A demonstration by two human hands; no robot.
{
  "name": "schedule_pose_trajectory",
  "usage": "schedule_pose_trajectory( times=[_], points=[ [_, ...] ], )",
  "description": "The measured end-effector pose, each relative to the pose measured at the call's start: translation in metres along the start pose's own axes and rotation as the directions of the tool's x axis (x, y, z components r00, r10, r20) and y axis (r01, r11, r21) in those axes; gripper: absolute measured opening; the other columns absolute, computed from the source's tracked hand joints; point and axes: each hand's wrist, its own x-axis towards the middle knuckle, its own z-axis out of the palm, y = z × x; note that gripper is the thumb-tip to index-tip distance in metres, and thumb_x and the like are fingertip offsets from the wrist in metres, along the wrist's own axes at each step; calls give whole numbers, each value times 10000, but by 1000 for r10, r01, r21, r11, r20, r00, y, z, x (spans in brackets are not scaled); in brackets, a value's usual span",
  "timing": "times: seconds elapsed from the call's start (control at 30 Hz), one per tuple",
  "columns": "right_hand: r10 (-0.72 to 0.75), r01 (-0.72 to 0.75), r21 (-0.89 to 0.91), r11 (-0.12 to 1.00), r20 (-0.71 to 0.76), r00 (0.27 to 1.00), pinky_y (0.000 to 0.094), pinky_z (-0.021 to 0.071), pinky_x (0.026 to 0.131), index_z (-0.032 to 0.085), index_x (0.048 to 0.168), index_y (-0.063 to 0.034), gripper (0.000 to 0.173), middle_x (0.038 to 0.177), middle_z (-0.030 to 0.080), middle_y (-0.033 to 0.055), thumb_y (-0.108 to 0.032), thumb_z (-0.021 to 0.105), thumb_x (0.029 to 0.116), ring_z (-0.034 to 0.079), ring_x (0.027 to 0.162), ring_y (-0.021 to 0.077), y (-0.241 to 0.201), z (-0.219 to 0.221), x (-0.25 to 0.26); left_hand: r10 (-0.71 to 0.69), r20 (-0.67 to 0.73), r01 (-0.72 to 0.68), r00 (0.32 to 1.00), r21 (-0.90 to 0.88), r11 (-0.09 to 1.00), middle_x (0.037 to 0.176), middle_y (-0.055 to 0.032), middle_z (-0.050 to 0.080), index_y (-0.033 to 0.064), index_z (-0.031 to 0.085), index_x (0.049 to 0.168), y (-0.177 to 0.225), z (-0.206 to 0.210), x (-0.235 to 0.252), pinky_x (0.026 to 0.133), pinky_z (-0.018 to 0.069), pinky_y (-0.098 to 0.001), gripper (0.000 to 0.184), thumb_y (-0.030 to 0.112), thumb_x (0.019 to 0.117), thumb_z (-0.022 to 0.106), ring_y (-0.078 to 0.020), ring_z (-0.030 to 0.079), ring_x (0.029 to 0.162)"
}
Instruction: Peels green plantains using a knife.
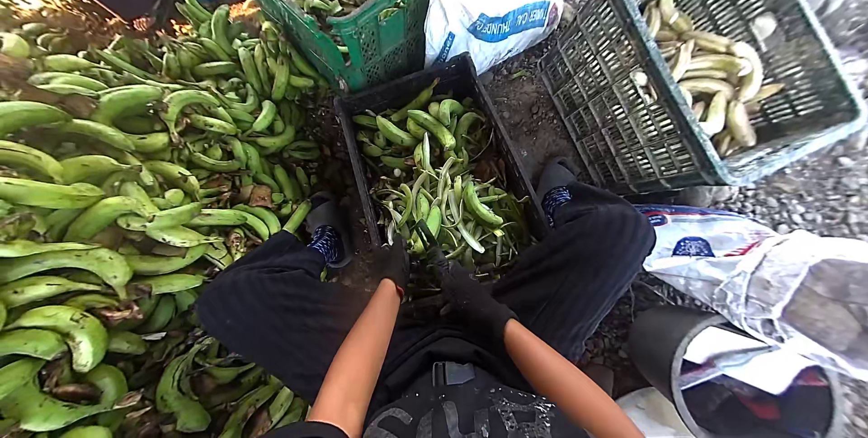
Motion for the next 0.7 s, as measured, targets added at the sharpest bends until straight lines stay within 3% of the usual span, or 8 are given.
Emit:
schedule_pose_trajectory(
  times=[0.03,0.1,0.17,0.23,0.3,0.4,0.5,0.7],
  points=[
    [1,-1,36,999,3,1000,406,601,699,468,1389,-4,525,1042,639,171,-432,331,1119,690,759,226,3,0,-1,73,-13,-72,997,79,994,1128,-257,623,-65,605,1234,7,-2,-9,917,479,-516,526,421,1070,488,-348,603,1027],
    [36,-34,114,993,-15,999,377,601,676,455,1369,-10,512,972,648,141,-439,334,1118,691,722,199,4,-3,-8,219,2,-211,976,275,938,1043,-222,669,-36,660,1129,19,-5,-20,903,497,-521,481,415,1063,507,-332,648,984],
    [65,-55,184,981,-49,997,357,599,659,454,1362,-15,501,926,646,120,-436,334,1118,685,692,182,3,-5,-16,348,80,-351,934,381,855,1107,-219,684,-24,659,1192,27,-5,-32,970,487,-528,439,371,1054,524,-336,657,1071],
    [60,-35,246,969,-95,994,353,600,643,456,1350,-17,487,893,643,109,-427,326,1121,681,665,176,8,-4,-17,447,169,-476,879,377,794,1172,-219,679,-18,618,1300,32,1,-37,1014,479,-507,430,319,1042,548,-329,650,1126],
    [51,-7,280,960,-150,987,353,599,637,457,1359,-18,480,887,641,106,-413,317,1125,675,656,173,12,-5,-14,465,234,-520,854,346,781,1232,-223,662,-23,580,1355,38,9,-36,1045,471,-486,441,270,1025,584,-317,638,1167],
    [85,-31,273,961,-186,979,360,603,658,454,1362,-29,475,923,638,110,-421,334,1121,681,685,182,14,-9,-7,400,311,-501,862,406,764,1182,-225,663,-24,602,1298,45,15,-31,1012,485,-500,398,264,1026,577,-327,644,1123],
    [113,-97,97,991,-177,978,437,589,799,446,1411,-7,525,1102,648,187,-427,332,1119,706,865,267,10,-11,2,363,325,-478,873,432,764,1178,-239,651,-45,599,1283,44,12,-26,1006,471,-493,396,273,1066,510,-334,630,1118],
    [96,-128,-189,974,-167,981,532,491,1005,434,1437,27,574,1271,616,262,-436,332,1114,641,1167,371,-11,-8,5,344,355,-482,869,458,747,1289,-293,597,-98,548,1325,44,6,-17,1084,413,-490,397,205,1076,485,-372,570,1242]
  ],
)
